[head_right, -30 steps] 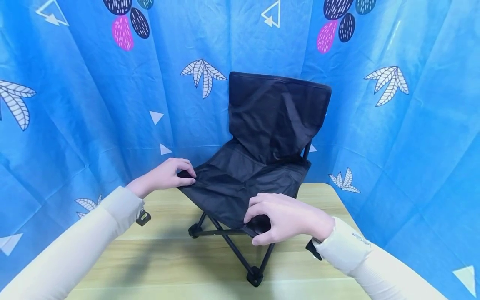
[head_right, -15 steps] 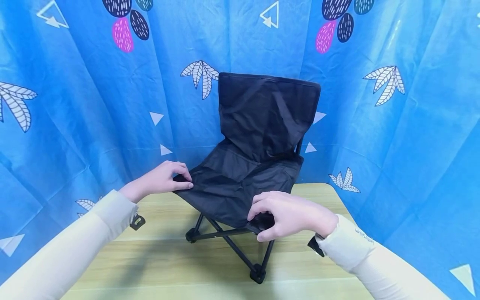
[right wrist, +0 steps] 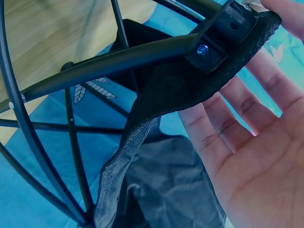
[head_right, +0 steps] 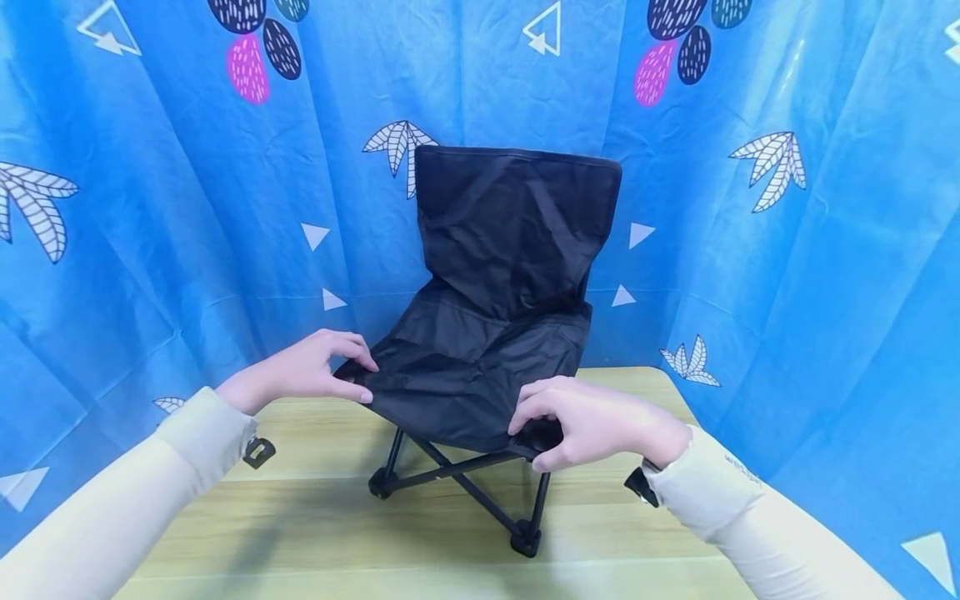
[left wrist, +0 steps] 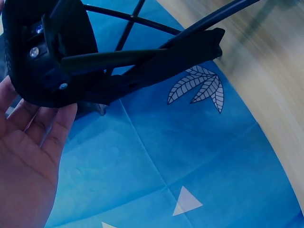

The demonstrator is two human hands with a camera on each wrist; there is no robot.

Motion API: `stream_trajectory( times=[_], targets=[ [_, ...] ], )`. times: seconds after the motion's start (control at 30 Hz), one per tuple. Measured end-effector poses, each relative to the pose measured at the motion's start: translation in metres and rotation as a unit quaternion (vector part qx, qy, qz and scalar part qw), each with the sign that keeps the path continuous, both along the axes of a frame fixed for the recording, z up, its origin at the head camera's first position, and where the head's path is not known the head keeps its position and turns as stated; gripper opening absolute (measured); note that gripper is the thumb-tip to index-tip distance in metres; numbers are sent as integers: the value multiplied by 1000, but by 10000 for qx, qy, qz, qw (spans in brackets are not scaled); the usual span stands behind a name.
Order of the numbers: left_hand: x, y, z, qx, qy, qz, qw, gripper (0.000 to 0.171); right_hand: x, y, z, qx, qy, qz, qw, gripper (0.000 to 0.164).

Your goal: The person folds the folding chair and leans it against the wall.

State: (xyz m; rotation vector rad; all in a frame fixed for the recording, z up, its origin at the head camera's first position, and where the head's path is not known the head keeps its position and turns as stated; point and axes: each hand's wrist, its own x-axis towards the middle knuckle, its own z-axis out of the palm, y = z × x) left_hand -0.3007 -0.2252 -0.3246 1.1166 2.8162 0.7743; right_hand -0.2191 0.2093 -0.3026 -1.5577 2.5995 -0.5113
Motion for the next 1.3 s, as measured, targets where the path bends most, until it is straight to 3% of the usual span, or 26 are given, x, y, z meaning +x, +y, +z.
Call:
stream_trajectory(
  times=[0.2,0.6,1.1,1.3],
  targets=[
    [10,-4,4,-23,-169,-57,9998,43,-4,6,1,5,-33,-113,9999,34],
    [22,-7,8,-138,-94,-175,9997,54,-11,17,5,-191,-401,-299,9986,33],
    [31,-9,13,-214,209,-272,9992,50,-22,29,6,-301,-308,-516,9977,33],
    [34,-8,16,-271,154,-132,9994,51,-25,30,6,-294,-361,-685,9966,33]
  ],
)
